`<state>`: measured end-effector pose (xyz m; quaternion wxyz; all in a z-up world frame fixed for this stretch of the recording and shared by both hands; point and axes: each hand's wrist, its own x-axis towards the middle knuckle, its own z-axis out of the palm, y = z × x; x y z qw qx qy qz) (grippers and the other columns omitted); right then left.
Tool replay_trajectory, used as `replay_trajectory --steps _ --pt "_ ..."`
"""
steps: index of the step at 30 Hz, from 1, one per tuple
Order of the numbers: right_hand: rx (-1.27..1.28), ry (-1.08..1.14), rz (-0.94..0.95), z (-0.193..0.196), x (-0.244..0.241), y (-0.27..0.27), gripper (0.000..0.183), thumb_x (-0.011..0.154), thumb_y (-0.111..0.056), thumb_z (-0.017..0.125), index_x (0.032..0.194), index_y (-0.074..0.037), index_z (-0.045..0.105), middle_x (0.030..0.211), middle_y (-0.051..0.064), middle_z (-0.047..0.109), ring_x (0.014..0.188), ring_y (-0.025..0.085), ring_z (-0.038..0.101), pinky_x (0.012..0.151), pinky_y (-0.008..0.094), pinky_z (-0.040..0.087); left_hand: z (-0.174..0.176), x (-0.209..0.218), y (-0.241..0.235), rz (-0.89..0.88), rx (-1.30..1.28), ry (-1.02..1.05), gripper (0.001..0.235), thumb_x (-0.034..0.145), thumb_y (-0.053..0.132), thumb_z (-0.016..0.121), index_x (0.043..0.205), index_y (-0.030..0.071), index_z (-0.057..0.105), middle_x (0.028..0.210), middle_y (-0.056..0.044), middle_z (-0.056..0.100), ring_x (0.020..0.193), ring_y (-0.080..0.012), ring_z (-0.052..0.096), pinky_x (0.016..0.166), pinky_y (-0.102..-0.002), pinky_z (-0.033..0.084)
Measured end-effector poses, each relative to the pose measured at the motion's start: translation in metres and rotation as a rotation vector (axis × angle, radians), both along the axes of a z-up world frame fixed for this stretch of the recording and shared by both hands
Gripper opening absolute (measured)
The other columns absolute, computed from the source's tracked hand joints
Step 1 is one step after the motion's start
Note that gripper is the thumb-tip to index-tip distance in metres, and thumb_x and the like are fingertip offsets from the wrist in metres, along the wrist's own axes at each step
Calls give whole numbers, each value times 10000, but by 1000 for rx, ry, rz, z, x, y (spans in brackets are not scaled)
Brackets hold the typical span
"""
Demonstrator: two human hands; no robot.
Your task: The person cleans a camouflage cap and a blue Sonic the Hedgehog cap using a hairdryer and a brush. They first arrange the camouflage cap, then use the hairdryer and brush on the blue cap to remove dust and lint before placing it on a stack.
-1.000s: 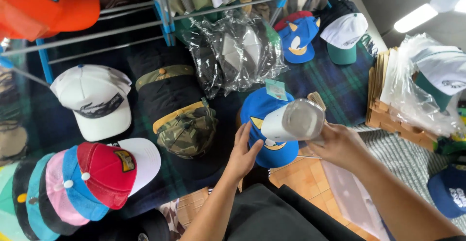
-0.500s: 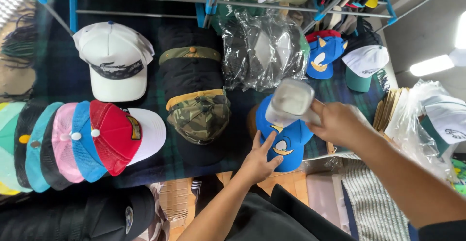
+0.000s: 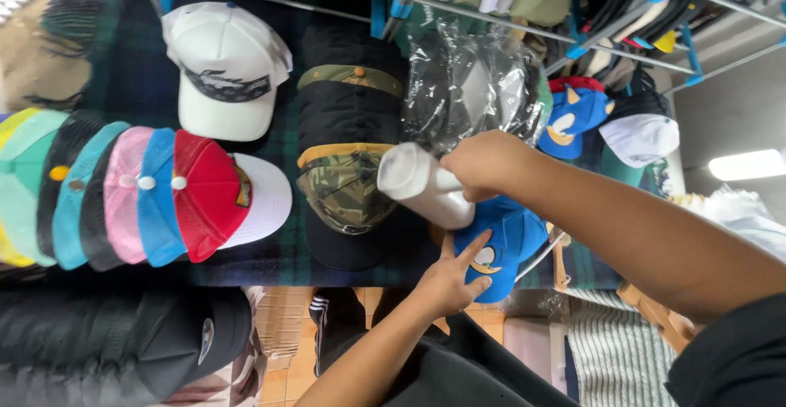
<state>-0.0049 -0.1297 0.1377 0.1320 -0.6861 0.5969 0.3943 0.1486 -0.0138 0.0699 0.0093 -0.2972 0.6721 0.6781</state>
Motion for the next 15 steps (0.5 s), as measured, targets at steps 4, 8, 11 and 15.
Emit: replay_trajectory --steps 4,8,11,15 --pt "-31 27 141 -49 8 -21 291 701 -134 818 989 -117 782 761 143 748 753 354 753 679 521 607 -19 -6 11 39 -8 -3 758 971 298 576 1633 395 220 1646 -351 124 1348 -553 449 1060 -612 463" --pt "229 66 56 -24 6 -57 373 800 -267 790 1124 -84 768 897 153 773 829 320 764 770 489 619 -18 -1 11 78 6 0 735 979 320 567 1624 423 230 1639 -337 162 1353 -546 451 1063 -593 471" --pt "227 15 -65 -33 -28 -70 436 808 -207 719 1223 -73 717 786 161 765 551 241 748 540 380 659 -23 -2 13 186 3 51 664 979 261 581 1590 378 350 1639 -317 195 1397 -528 418 1081 -594 466" --pt "234 -140 -336 10 -64 -76 510 818 -158 707 1272 66 648 731 235 707 505 305 713 434 401 620 -28 -12 10 284 52 47 585 983 292 577 1544 371 435 1647 -260 230 1427 -504 395 1090 -581 469"
